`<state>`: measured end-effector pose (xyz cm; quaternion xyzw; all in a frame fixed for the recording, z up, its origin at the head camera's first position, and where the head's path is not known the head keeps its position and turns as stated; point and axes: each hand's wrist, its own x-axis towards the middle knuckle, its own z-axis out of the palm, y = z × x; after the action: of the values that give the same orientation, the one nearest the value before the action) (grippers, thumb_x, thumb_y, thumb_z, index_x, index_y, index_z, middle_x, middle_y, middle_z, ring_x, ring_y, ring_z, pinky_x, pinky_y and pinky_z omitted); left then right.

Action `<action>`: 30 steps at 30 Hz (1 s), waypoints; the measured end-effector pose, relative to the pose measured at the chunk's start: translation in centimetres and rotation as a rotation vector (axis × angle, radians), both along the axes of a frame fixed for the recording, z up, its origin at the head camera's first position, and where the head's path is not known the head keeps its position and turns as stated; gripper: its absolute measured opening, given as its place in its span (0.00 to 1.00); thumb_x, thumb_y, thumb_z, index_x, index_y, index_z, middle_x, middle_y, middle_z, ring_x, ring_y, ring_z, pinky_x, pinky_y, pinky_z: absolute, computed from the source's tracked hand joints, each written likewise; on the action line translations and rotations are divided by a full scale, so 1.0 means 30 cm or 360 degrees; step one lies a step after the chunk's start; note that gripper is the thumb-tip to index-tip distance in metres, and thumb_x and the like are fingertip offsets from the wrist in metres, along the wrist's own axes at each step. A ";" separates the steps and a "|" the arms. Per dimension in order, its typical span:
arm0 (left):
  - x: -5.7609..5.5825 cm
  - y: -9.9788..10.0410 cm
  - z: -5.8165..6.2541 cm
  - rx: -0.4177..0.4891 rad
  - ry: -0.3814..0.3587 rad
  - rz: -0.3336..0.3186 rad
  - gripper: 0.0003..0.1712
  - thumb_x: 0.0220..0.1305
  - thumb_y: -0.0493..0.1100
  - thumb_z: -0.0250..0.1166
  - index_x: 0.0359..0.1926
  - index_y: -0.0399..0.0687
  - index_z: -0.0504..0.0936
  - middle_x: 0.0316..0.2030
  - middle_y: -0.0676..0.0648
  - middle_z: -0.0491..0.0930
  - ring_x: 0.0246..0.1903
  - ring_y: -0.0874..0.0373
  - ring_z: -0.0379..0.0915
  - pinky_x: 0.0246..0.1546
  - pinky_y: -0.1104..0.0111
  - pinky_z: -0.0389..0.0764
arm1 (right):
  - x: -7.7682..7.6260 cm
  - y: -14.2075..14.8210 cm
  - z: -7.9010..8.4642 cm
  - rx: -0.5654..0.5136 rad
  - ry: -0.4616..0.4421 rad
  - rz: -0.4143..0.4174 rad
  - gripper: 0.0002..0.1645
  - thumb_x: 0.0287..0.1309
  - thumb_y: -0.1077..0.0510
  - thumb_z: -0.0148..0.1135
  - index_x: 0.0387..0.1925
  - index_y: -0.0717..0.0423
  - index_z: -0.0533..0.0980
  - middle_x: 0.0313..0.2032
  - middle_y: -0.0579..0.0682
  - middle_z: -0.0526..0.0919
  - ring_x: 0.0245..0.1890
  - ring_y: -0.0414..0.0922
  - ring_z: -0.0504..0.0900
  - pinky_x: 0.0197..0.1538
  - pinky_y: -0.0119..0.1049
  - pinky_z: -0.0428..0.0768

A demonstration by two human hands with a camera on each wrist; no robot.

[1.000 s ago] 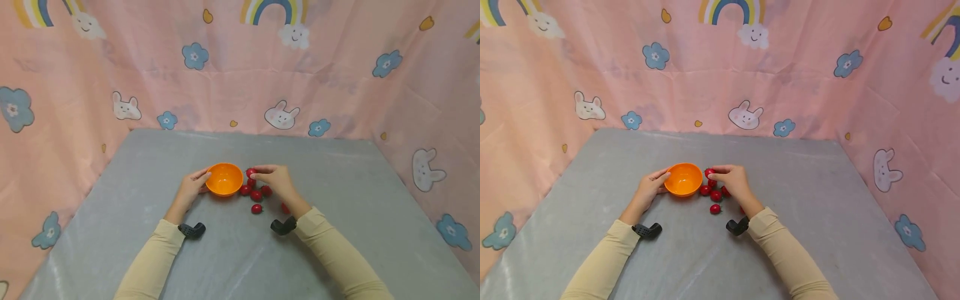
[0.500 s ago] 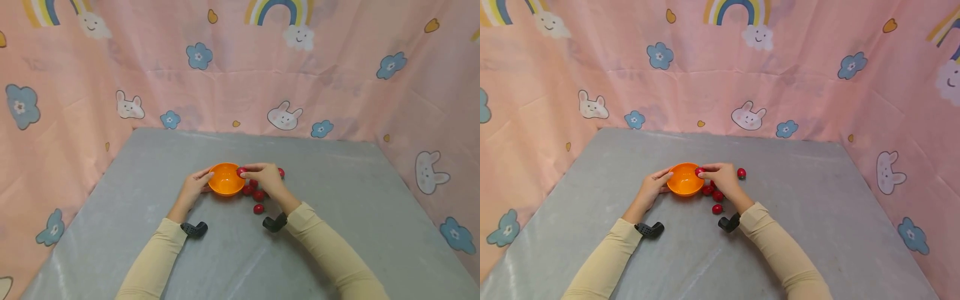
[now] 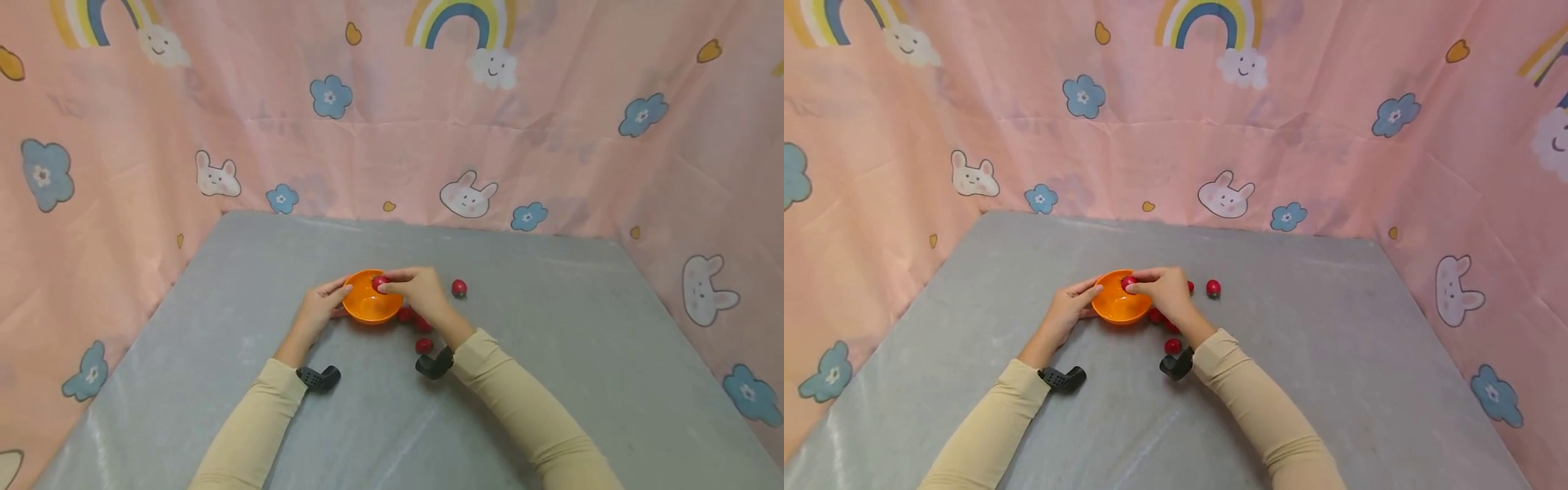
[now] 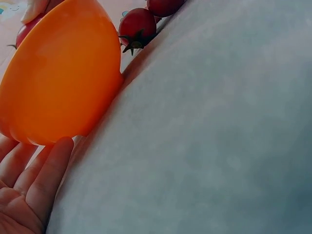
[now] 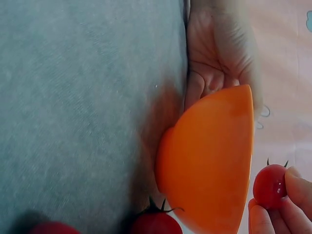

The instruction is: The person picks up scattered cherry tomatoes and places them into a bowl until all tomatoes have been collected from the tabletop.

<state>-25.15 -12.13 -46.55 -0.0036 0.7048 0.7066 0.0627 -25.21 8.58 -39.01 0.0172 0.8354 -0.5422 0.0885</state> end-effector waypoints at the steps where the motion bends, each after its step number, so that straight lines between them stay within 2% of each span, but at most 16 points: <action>1: 0.001 0.000 0.000 0.0001 0.0000 -0.0004 0.27 0.59 0.55 0.63 0.58 0.52 0.76 0.58 0.49 0.74 0.47 0.56 0.78 0.41 0.65 0.83 | 0.000 -0.005 0.000 -0.0004 -0.0010 -0.0003 0.16 0.42 0.49 0.74 0.37 0.46 0.85 0.42 0.47 0.84 0.39 0.44 0.76 0.37 0.27 0.80; 6: -0.007 -0.001 0.000 0.0022 0.0023 0.0005 0.27 0.59 0.55 0.63 0.58 0.52 0.76 0.58 0.49 0.74 0.49 0.55 0.77 0.41 0.65 0.83 | -0.005 -0.027 -0.001 0.0058 0.0015 -0.0018 0.16 0.41 0.47 0.74 0.35 0.45 0.85 0.42 0.45 0.85 0.45 0.45 0.78 0.44 0.34 0.82; 11: -0.005 0.000 0.002 0.0071 0.0044 -0.0010 0.27 0.60 0.52 0.63 0.58 0.48 0.75 0.58 0.47 0.74 0.50 0.55 0.76 0.41 0.65 0.83 | -0.002 -0.040 -0.011 0.0082 0.0080 0.0047 0.16 0.42 0.49 0.74 0.36 0.47 0.85 0.43 0.47 0.85 0.49 0.44 0.77 0.51 0.36 0.80; 13: 0.005 0.000 0.013 0.0077 0.0032 -0.0027 0.26 0.62 0.50 0.62 0.59 0.47 0.74 0.59 0.46 0.73 0.50 0.55 0.76 0.42 0.64 0.82 | 0.003 -0.044 -0.019 0.0086 0.0091 0.0066 0.16 0.42 0.49 0.74 0.36 0.48 0.85 0.44 0.48 0.84 0.50 0.45 0.77 0.52 0.37 0.79; 19: 0.012 0.000 0.007 0.0068 0.0036 -0.0033 0.26 0.62 0.50 0.62 0.59 0.48 0.74 0.58 0.46 0.74 0.48 0.57 0.77 0.41 0.65 0.83 | 0.003 -0.065 -0.048 0.0191 0.0173 0.0055 0.18 0.42 0.49 0.74 0.38 0.49 0.85 0.46 0.50 0.84 0.51 0.46 0.77 0.53 0.37 0.79; 20: 0.007 0.000 -0.004 0.0080 0.0045 -0.0031 0.26 0.61 0.51 0.62 0.59 0.49 0.75 0.58 0.47 0.74 0.47 0.57 0.77 0.41 0.65 0.83 | 0.001 -0.068 -0.051 0.0207 0.0183 0.0054 0.18 0.42 0.50 0.74 0.38 0.50 0.85 0.46 0.50 0.84 0.51 0.46 0.77 0.53 0.37 0.79; 30: 0.002 0.005 -0.003 0.0093 0.0030 -0.0007 0.25 0.60 0.51 0.63 0.58 0.50 0.76 0.57 0.47 0.75 0.46 0.57 0.78 0.41 0.65 0.82 | -0.001 -0.099 -0.053 0.0380 0.0267 0.0127 0.17 0.42 0.52 0.74 0.38 0.53 0.85 0.44 0.51 0.84 0.47 0.47 0.78 0.51 0.37 0.80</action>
<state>-25.08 -11.99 -46.63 0.0065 0.6845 0.7267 0.0579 -25.25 5.61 -40.60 -0.0511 0.8985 -0.4345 0.0370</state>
